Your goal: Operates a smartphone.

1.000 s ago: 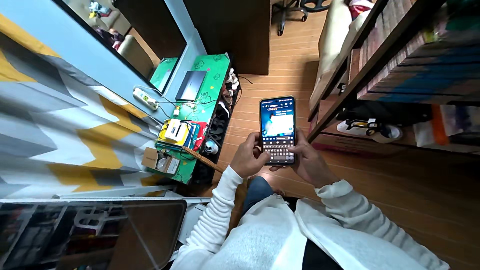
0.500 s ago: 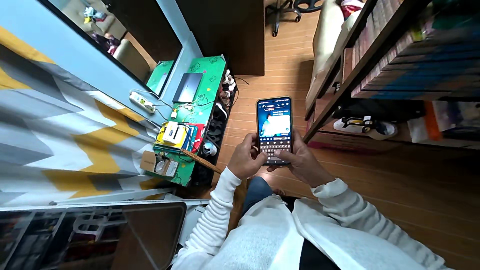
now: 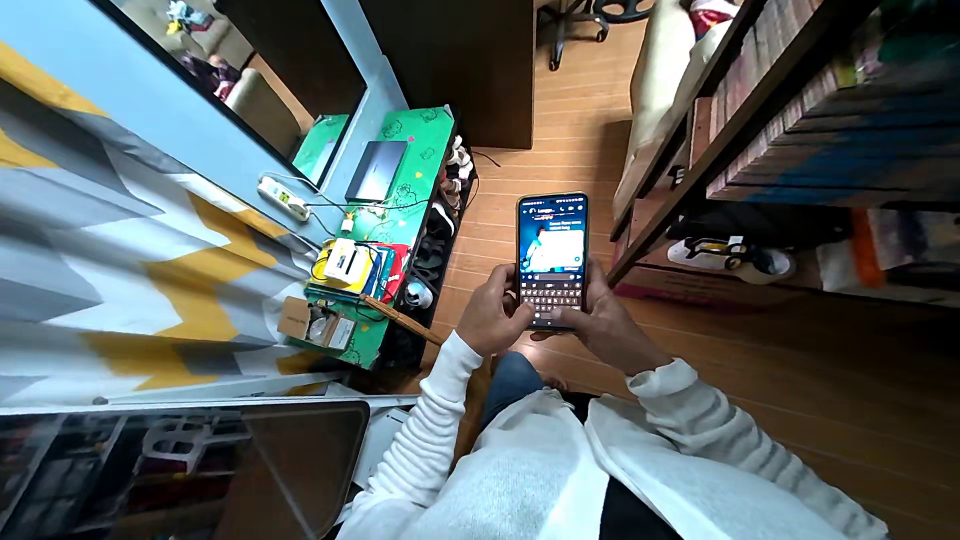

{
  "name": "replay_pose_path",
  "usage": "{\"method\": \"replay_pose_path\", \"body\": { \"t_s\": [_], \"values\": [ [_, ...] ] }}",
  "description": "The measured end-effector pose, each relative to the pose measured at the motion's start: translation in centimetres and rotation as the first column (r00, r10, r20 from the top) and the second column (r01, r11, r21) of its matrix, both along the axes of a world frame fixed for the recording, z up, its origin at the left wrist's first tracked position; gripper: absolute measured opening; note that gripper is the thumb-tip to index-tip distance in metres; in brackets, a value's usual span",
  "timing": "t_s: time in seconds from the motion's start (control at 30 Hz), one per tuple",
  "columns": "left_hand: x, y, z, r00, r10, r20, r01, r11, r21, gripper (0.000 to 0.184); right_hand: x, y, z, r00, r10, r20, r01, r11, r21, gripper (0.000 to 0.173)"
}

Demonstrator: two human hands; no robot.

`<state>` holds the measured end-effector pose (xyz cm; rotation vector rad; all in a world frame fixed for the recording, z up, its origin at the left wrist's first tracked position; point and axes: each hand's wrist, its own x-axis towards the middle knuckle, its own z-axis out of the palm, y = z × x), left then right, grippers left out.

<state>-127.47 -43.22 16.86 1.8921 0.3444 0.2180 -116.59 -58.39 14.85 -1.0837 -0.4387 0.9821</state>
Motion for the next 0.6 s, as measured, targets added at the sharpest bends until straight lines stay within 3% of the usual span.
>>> {"method": "replay_pose_path", "body": {
  "t_s": [0.13, 0.27, 0.37, 0.6],
  "values": [
    [0.2, 0.2, 0.1, 1.0, -0.007, -0.001, 0.007, 1.0, -0.01, 0.05, 0.1, 0.2, -0.1, 1.0, -0.02, 0.007, 0.02, 1.0, -0.018, 0.083],
    [0.6, 0.1, 0.1, 0.999, -0.03, -0.011, 0.03, 1.0, 0.004, 0.048, 0.0, 0.7, 0.1, 0.988, -0.148, -0.037, 0.145, 0.987, -0.068, 0.065],
    [1.0, 0.1, 0.2, 0.998, -0.047, -0.038, 0.048, 0.999, 0.015, 0.047, 0.1, 1.0, 0.1, 0.974, -0.216, -0.074, 0.207, 0.972, -0.107, 0.061],
    [1.4, 0.3, -0.1, 1.0, 0.008, 0.007, -0.008, 1.0, 0.025, 0.04, 1.1, 0.3, -0.6, 0.989, -0.064, -0.13, 0.067, 0.998, 0.02, 0.072]
  ]
}}
